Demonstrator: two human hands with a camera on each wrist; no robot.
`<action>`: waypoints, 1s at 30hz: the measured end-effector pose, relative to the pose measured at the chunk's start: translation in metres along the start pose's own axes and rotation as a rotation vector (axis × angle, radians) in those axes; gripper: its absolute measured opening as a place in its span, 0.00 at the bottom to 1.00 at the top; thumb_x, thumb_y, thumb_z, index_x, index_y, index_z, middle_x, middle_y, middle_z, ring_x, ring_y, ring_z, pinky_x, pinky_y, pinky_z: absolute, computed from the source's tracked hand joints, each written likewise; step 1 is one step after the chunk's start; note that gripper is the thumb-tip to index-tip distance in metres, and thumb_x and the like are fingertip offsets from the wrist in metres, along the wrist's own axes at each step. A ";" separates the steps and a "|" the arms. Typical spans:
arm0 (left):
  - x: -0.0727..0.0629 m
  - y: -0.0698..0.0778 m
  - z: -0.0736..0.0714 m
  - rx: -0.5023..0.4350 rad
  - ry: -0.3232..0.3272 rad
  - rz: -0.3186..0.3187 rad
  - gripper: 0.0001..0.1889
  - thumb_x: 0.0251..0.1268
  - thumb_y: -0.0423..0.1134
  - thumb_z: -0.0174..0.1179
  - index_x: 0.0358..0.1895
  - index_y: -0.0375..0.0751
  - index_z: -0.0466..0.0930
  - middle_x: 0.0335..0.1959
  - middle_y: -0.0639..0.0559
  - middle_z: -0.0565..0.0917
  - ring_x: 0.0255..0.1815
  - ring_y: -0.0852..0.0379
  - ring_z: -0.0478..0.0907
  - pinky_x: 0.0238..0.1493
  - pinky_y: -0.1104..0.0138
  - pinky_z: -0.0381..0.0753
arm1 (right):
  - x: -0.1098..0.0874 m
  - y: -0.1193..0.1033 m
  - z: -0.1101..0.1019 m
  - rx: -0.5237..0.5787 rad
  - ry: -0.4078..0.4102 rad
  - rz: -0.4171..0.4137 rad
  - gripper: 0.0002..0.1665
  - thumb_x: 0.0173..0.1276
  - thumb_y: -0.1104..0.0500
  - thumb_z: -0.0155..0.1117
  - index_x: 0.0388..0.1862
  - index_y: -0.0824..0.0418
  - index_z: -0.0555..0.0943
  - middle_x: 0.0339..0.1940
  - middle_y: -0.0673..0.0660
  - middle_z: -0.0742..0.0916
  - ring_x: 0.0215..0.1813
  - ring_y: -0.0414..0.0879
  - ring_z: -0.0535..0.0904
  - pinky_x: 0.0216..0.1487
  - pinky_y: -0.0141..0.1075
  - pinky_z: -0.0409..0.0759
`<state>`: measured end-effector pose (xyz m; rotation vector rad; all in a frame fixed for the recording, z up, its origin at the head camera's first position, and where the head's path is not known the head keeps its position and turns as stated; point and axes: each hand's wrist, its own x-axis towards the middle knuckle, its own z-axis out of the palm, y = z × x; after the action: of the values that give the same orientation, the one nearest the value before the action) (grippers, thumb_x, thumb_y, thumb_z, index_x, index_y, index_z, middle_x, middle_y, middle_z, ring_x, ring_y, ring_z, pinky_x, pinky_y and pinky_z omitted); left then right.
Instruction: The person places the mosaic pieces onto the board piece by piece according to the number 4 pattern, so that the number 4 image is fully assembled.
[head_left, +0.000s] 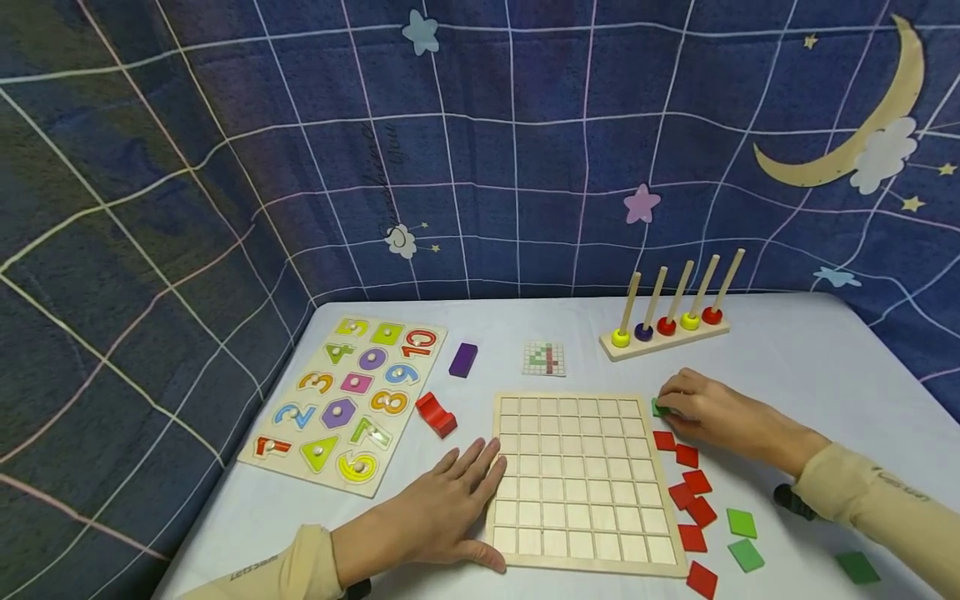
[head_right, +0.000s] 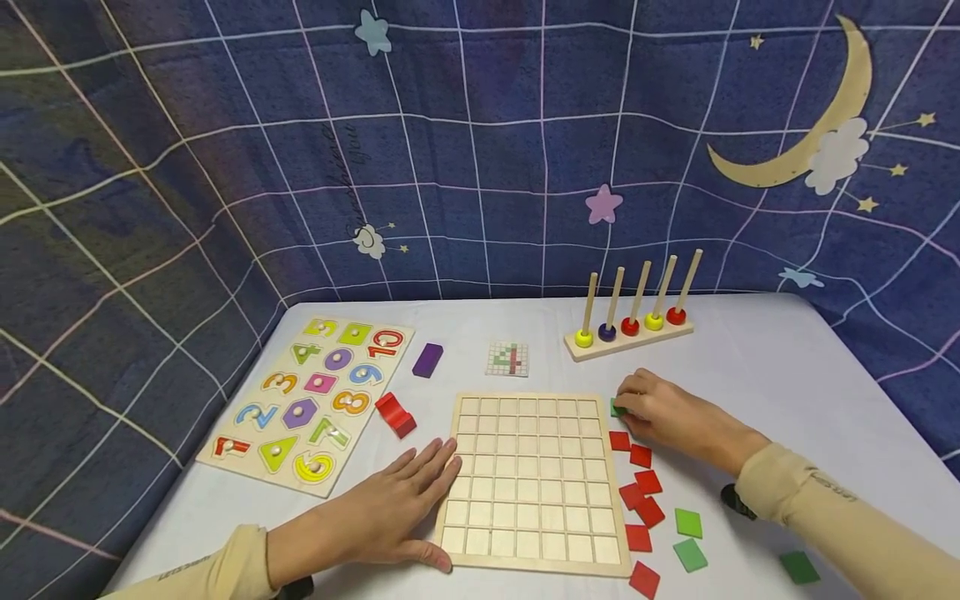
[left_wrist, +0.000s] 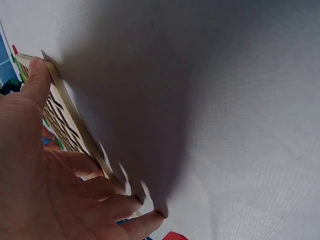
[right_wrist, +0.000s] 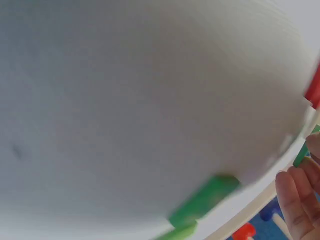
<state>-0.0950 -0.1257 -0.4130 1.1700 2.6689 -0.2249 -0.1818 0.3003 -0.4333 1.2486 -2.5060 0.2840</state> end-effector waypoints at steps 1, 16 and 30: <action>0.000 0.000 0.000 -0.005 -0.007 -0.001 0.62 0.63 0.84 0.50 0.87 0.39 0.54 0.89 0.39 0.54 0.90 0.42 0.55 0.83 0.47 0.68 | 0.002 0.000 -0.001 -0.001 -0.003 0.002 0.22 0.46 0.72 0.88 0.42 0.63 0.91 0.41 0.53 0.89 0.44 0.45 0.83 0.44 0.39 0.91; 0.001 0.000 -0.003 -0.006 -0.020 0.002 0.62 0.63 0.84 0.51 0.86 0.39 0.56 0.89 0.40 0.56 0.89 0.41 0.57 0.82 0.47 0.70 | 0.055 -0.016 -0.009 0.072 -0.148 -0.067 0.12 0.60 0.71 0.80 0.42 0.63 0.91 0.43 0.55 0.89 0.46 0.47 0.84 0.47 0.38 0.91; 0.000 0.001 -0.002 -0.011 -0.038 -0.009 0.62 0.62 0.85 0.51 0.87 0.39 0.55 0.90 0.39 0.54 0.90 0.41 0.56 0.83 0.46 0.69 | 0.072 -0.014 -0.009 0.167 -0.182 -0.040 0.09 0.61 0.71 0.78 0.35 0.58 0.90 0.37 0.49 0.87 0.42 0.42 0.80 0.44 0.36 0.89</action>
<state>-0.0944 -0.1247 -0.4110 1.1392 2.6403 -0.2313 -0.2095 0.2423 -0.3978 1.4474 -2.6520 0.3934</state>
